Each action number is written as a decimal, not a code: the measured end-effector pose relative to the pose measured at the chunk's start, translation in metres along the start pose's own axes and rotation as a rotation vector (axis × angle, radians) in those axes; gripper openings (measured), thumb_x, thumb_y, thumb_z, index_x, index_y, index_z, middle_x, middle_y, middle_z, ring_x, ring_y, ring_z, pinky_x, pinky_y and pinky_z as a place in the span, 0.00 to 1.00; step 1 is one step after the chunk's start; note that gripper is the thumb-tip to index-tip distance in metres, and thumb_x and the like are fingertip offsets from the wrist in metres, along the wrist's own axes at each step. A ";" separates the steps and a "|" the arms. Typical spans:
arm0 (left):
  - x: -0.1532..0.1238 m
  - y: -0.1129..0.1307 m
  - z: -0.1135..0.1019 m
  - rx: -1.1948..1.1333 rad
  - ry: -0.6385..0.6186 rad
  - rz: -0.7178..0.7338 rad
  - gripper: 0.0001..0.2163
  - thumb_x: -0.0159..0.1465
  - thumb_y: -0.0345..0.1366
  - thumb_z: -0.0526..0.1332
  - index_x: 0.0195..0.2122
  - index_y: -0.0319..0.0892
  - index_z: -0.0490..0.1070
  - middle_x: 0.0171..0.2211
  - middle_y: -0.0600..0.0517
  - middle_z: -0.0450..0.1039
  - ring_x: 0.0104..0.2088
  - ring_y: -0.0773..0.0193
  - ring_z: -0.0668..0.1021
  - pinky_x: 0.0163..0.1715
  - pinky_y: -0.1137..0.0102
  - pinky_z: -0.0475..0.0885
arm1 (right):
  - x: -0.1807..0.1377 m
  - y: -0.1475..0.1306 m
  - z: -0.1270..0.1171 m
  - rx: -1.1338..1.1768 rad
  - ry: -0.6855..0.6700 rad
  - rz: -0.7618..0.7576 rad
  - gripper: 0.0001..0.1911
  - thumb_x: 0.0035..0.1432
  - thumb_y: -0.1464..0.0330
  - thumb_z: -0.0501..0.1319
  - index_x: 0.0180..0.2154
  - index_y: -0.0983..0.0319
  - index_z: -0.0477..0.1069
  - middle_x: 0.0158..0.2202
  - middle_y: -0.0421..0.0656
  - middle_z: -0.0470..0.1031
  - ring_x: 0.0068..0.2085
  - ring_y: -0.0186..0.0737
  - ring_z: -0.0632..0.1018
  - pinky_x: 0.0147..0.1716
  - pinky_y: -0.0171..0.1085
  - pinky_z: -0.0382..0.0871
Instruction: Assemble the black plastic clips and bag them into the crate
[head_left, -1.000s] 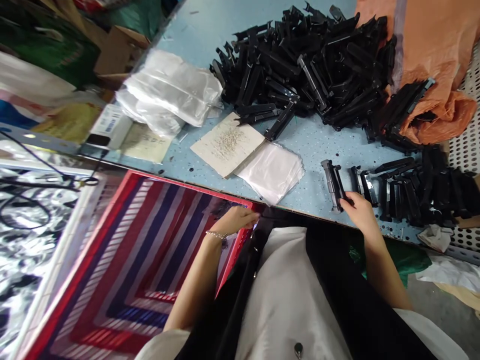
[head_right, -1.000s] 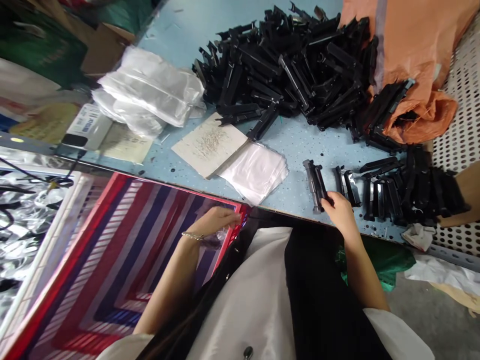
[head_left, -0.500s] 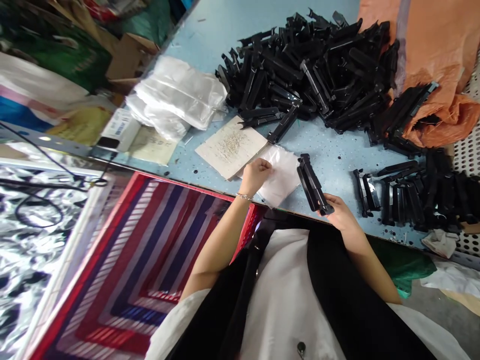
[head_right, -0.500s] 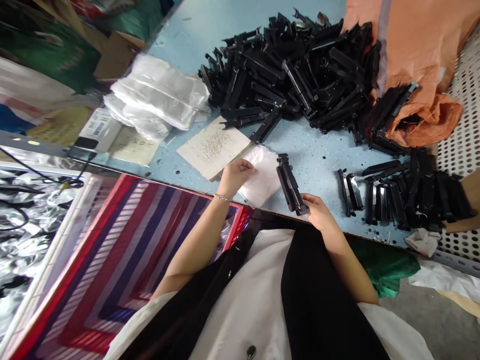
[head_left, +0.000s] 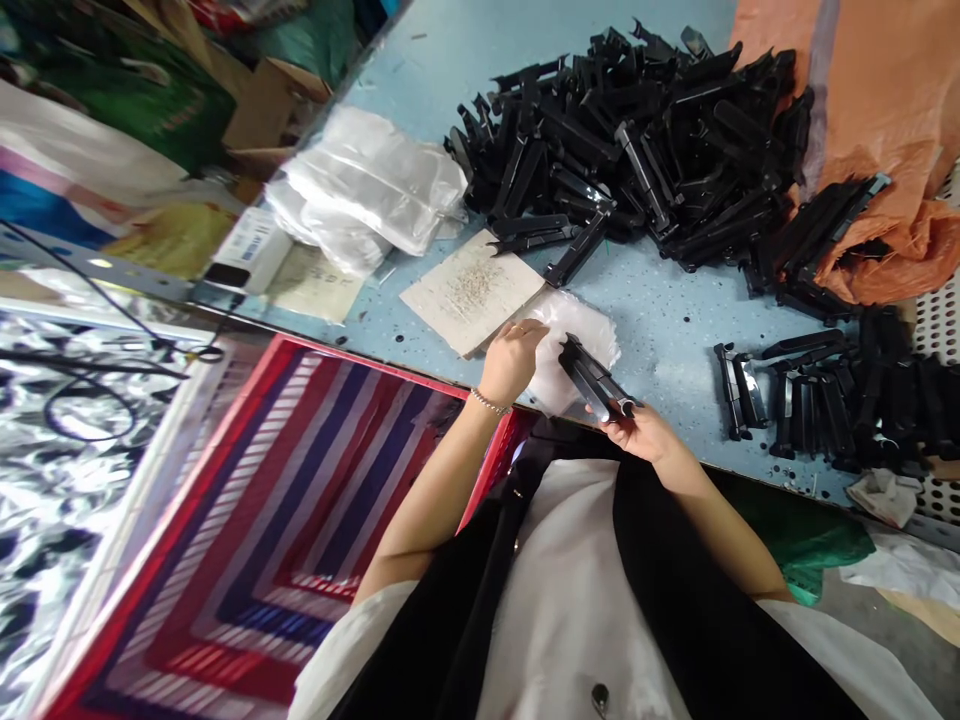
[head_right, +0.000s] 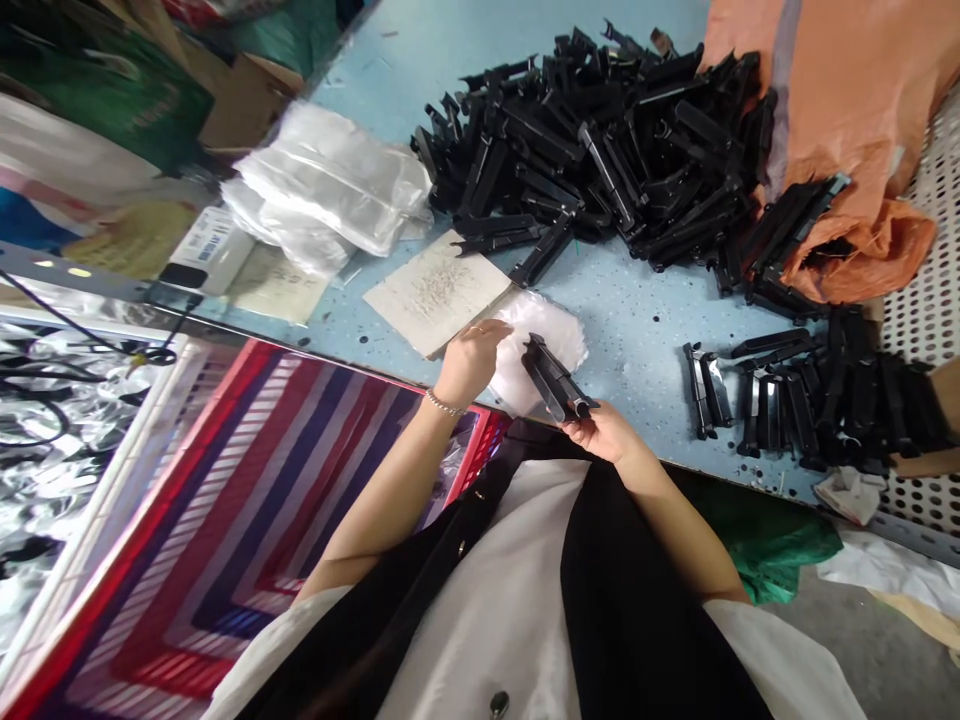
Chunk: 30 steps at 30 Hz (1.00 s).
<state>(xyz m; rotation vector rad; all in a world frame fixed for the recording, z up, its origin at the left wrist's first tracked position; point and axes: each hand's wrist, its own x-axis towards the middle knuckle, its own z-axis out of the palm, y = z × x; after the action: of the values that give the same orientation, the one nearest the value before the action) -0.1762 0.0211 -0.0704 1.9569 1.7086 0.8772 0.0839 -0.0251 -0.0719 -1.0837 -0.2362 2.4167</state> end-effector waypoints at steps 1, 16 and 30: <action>-0.004 0.005 -0.002 0.031 0.003 0.050 0.20 0.66 0.22 0.51 0.53 0.39 0.77 0.56 0.41 0.77 0.56 0.54 0.79 0.60 0.57 0.72 | 0.002 0.000 0.000 0.013 -0.035 0.030 0.13 0.46 0.68 0.75 0.35 0.64 0.78 0.34 0.46 0.81 0.27 0.31 0.72 0.20 0.26 0.67; -0.061 0.052 0.012 -0.131 0.226 0.309 0.27 0.74 0.28 0.50 0.74 0.48 0.54 0.63 0.39 0.68 0.64 0.56 0.74 0.64 0.62 0.72 | -0.023 0.021 0.023 0.251 -0.332 -0.238 0.15 0.55 0.63 0.69 0.43 0.61 0.77 0.24 0.32 0.60 0.20 0.25 0.55 0.12 0.19 0.55; -0.090 0.101 -0.015 -0.167 -0.024 0.503 0.26 0.72 0.29 0.57 0.71 0.44 0.58 0.56 0.41 0.76 0.57 0.57 0.79 0.59 0.62 0.77 | -0.058 0.006 0.048 -1.219 0.271 -0.771 0.10 0.63 0.62 0.62 0.43 0.59 0.76 0.39 0.45 0.78 0.38 0.42 0.78 0.41 0.41 0.75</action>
<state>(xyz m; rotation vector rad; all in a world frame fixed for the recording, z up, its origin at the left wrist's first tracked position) -0.1179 -0.0860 -0.0099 2.3027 1.0950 1.1148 0.0798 -0.0566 -0.0037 -1.3567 -1.7840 1.2729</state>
